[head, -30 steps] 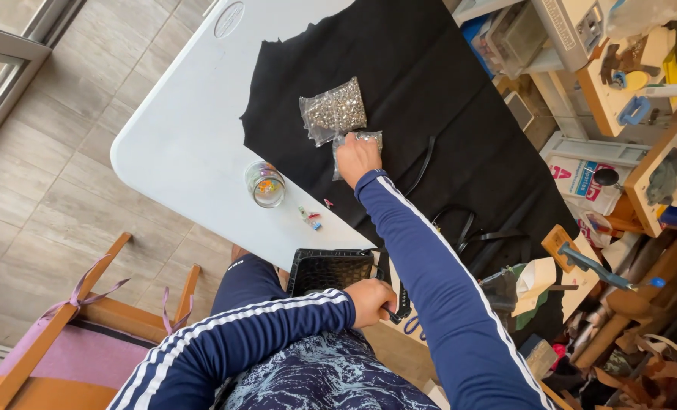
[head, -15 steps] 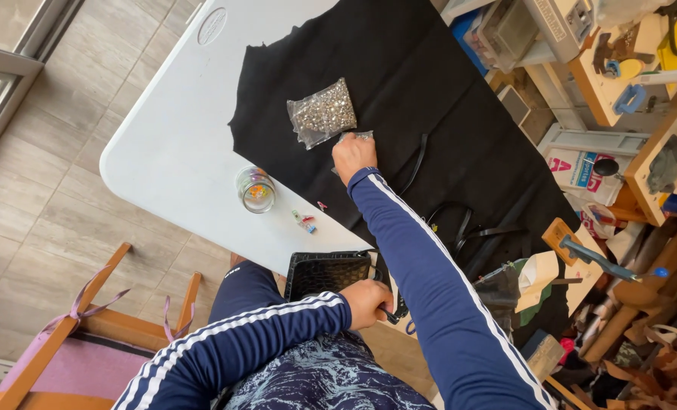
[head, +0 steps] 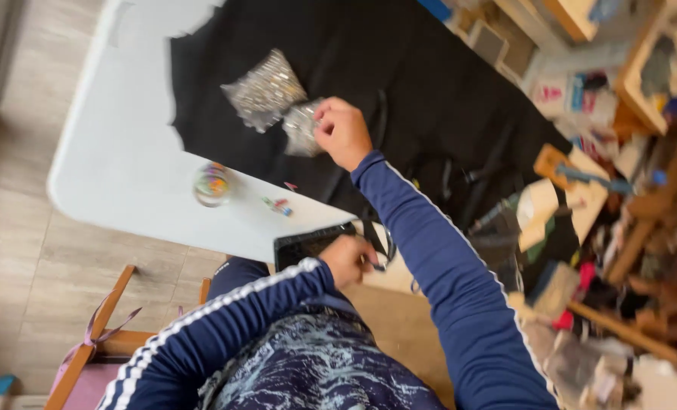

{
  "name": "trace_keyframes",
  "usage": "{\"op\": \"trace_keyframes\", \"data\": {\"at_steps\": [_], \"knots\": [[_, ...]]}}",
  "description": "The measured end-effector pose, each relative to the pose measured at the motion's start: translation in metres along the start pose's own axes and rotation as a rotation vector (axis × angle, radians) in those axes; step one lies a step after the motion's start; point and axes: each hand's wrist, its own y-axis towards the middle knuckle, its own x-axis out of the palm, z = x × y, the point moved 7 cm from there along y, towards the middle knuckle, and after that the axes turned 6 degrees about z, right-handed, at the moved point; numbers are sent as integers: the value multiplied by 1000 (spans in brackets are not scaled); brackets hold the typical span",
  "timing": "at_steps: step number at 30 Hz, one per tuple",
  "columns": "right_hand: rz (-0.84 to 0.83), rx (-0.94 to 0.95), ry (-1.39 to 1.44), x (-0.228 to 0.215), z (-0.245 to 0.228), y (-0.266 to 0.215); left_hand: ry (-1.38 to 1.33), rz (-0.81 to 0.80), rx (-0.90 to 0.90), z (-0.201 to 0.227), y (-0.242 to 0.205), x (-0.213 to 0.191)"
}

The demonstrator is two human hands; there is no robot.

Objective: Attaching metal studs to leather components using a hand press and manual assembly

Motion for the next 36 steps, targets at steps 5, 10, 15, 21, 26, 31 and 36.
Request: {"op": "trace_keyframes", "data": {"at_steps": [5, 10, 15, 21, 26, 31, 36], "knots": [[253, -16, 113, -183, -125, -67, -426, -34, -250, 18, 6, -10], [257, 13, 181, -232, -191, -216, -589, 7, -242, 24, 13, -1], [-131, 111, 702, -204, -248, -301, -632, 49, -241, 40, 9, 10], [-212, 184, 966, -200, -231, -356, -445, 100, -187, 61, -4, 23], [-281, 102, 1084, -207, -223, -377, -350, 190, -184, 57, -17, 34], [-551, -48, 1081, -205, -238, -386, -315, 205, -164, 57, -27, 44], [-240, 52, 1008, -226, -242, -389, -324, 382, 9, 73, -41, 25]]}}
